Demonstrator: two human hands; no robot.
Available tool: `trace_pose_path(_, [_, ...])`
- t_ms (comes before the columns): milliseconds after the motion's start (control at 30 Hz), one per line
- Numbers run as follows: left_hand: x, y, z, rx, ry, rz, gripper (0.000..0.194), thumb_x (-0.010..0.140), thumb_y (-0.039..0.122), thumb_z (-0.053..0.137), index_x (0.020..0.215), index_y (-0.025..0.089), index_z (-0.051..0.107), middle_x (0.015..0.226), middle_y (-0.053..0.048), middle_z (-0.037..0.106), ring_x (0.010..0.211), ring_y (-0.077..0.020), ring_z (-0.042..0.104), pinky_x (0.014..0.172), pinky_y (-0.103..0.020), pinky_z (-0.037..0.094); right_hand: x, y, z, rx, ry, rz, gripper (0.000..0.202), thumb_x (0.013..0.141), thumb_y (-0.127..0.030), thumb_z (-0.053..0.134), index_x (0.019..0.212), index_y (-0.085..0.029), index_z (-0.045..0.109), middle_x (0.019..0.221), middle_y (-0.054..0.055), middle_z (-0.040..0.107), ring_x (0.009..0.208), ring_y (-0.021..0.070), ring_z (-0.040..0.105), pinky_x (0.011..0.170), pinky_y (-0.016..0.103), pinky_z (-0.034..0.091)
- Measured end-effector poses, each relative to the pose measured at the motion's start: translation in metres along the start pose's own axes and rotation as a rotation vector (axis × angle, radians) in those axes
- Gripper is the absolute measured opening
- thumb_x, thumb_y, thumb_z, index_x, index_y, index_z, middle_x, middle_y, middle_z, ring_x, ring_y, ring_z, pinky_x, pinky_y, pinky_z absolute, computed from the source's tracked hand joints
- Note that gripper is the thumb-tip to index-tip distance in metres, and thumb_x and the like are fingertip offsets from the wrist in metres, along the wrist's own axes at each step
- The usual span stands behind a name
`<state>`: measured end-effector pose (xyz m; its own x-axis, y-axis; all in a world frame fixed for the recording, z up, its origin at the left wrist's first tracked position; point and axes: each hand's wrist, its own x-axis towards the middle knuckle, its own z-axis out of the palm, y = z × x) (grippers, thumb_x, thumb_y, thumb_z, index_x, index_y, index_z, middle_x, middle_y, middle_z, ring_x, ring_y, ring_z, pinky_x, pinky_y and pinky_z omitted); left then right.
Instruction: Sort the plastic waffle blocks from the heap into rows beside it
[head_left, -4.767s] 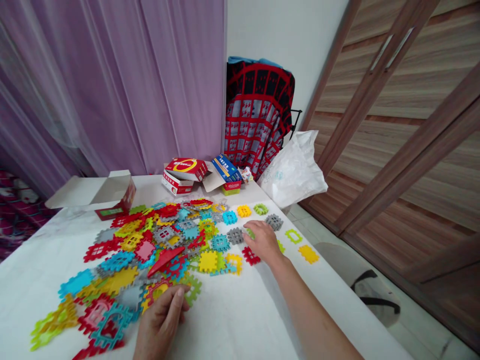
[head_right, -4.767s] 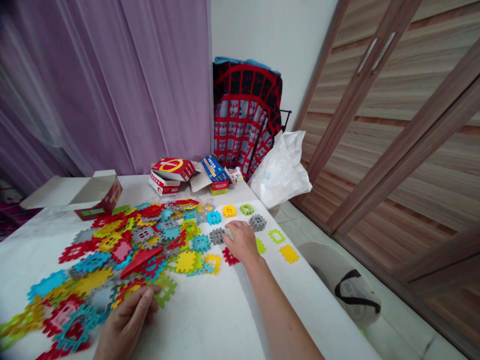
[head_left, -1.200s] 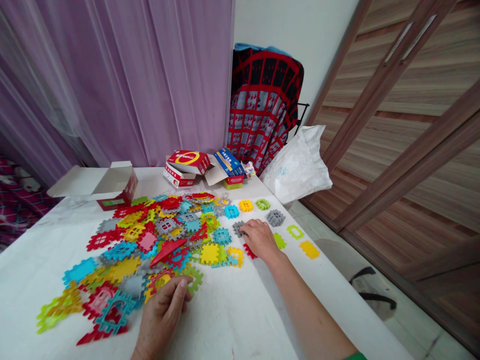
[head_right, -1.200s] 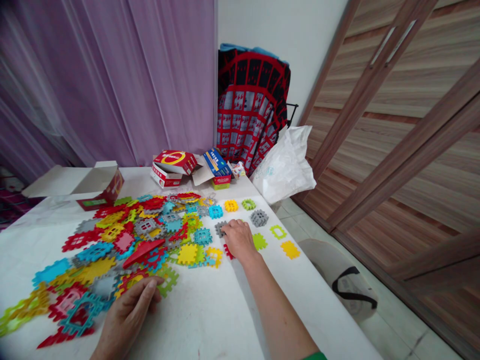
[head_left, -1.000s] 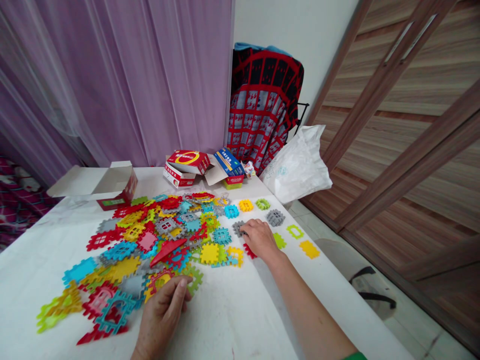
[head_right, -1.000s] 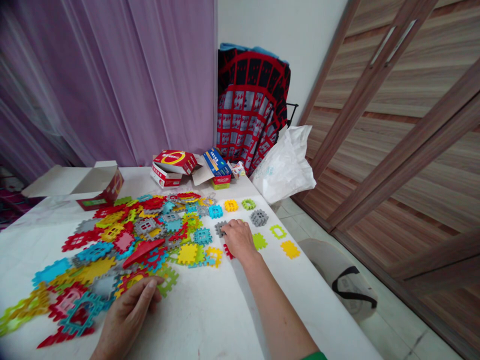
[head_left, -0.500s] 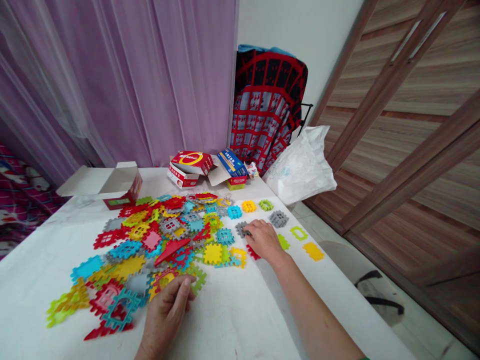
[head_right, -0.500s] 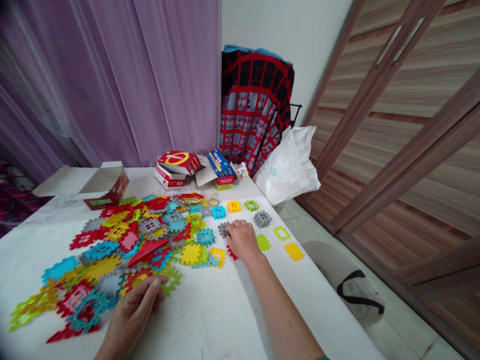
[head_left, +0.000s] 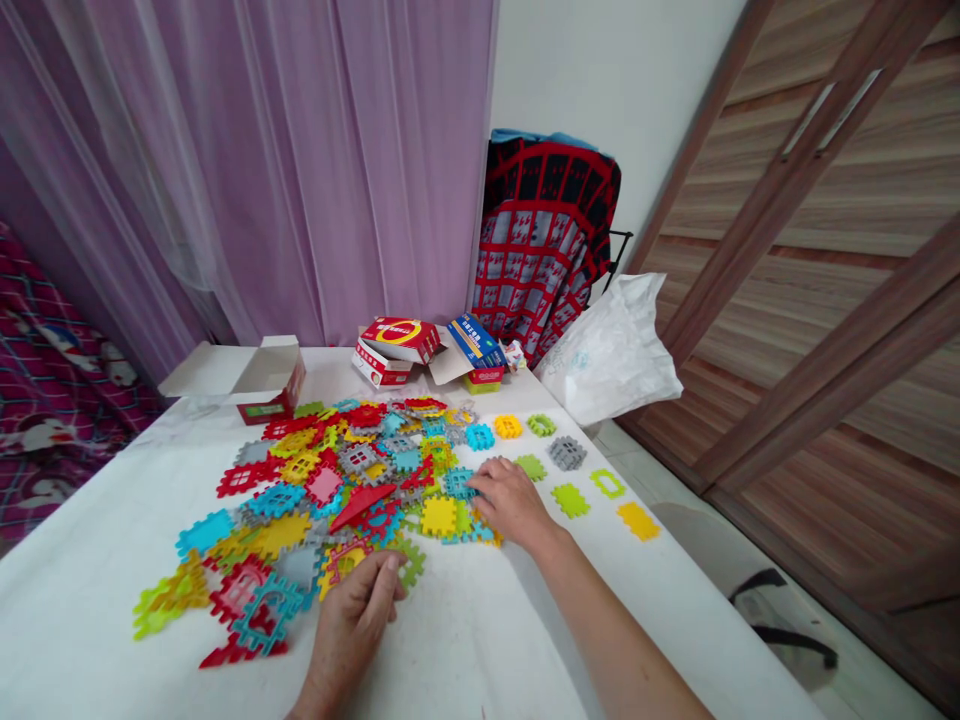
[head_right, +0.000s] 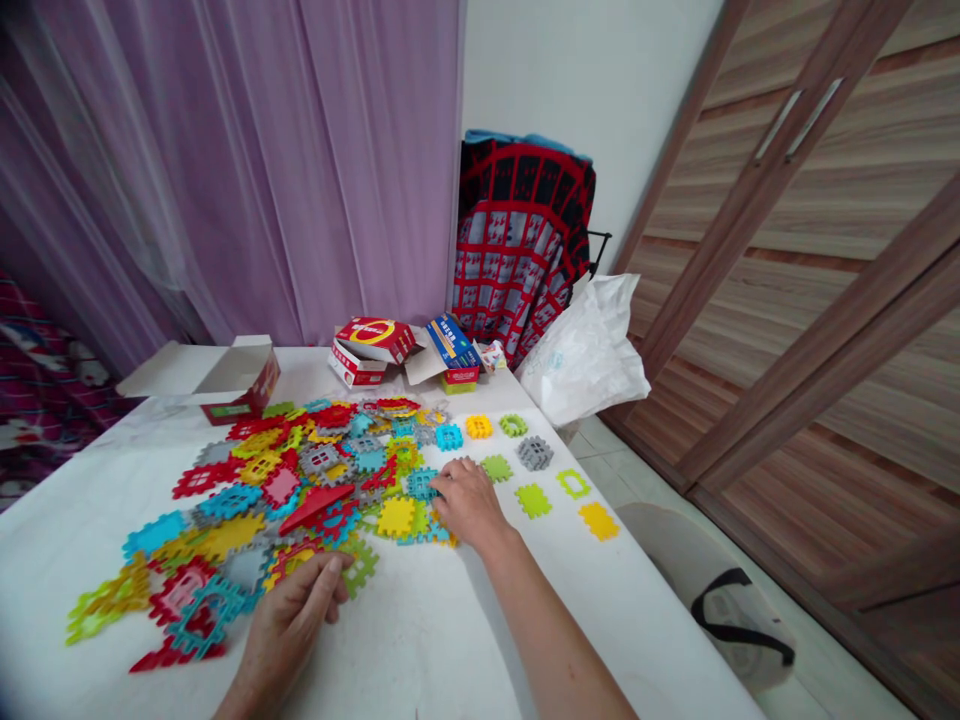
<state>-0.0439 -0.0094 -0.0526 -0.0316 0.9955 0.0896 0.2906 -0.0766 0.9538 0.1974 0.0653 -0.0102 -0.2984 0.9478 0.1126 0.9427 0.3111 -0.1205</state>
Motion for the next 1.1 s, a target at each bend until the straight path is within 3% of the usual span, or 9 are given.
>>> trace_pose_path(167, [0.003,-0.01,0.002,0.021,0.006,0.011,0.054,0.079,0.07,0.048,0.08,0.021,0.069,0.055,0.001,0.062,0.043,-0.0145,0.056,0.045,-0.025,0.046,0.006,-0.003,0.004,-0.017,0.003,-0.023,0.016,0.087,-0.025,0.063,0.1,-0.026,0.072,0.109,0.003,0.064,0.106,0.0208,0.05,0.091,0.033,0.036])
trace_pose_path(333, [0.003,-0.017,0.002,0.029,-0.016,0.016,0.048,0.083,0.065,0.047,0.084,0.022,0.069,0.058,0.002,0.064,0.046,-0.0146,0.058,0.048,-0.025,0.046,0.011,-0.008,0.006,-0.031,-0.009,-0.052,0.016,0.089,-0.024,0.06,0.101,-0.027,0.071,0.107,0.004,0.064,0.107,0.0215,0.05,0.094,0.036,0.035])
trace_pose_path(700, [0.003,-0.011,0.004,0.01,-0.001,0.018,0.044,0.082,0.063,0.049,0.083,0.023,0.069,0.058,0.002,0.064,0.047,-0.0154,0.058,0.049,-0.025,0.046,0.019,-0.02,-0.003,-0.014,-0.078,-0.046,0.014,0.085,-0.024,0.064,0.098,-0.022,0.07,0.108,0.006,0.066,0.108,0.0223,0.054,0.096,0.037,0.036])
trace_pose_path(867, [0.003,-0.011,0.004,-0.002,-0.005,0.033,0.043,0.083,0.061,0.049,0.081,0.023,0.068,0.056,0.002,0.063,0.045,-0.0152,0.057,0.048,-0.025,0.045,0.013,-0.016,-0.013,0.004,0.055,0.014,0.018,0.092,-0.023,0.052,0.095,-0.021,0.069,0.104,0.008,0.068,0.103,0.0216,0.056,0.089,0.034,0.039])
trace_pose_path(1000, [0.003,-0.012,0.004,-0.047,-0.004,0.042,0.04,0.082,0.059,0.051,0.084,0.023,0.067,0.059,0.003,0.063,0.046,-0.0143,0.056,0.049,-0.025,0.046,0.005,-0.01,-0.006,0.292,0.252,0.144,0.029,0.095,-0.026,0.041,0.094,-0.02,0.069,0.096,0.007,0.07,0.091,0.0197,0.061,0.081,0.03,0.042])
trace_pose_path(1100, [0.003,-0.012,0.005,-0.116,0.029,0.033,0.042,0.079,0.061,0.055,0.093,0.022,0.066,0.063,0.003,0.064,0.046,-0.0139,0.055,0.047,-0.025,0.046,0.0,-0.015,0.008,0.663,0.281,0.175,0.033,0.093,-0.037,0.042,0.093,-0.021,0.07,0.083,0.003,0.071,0.078,0.0185,0.062,0.072,0.028,0.045])
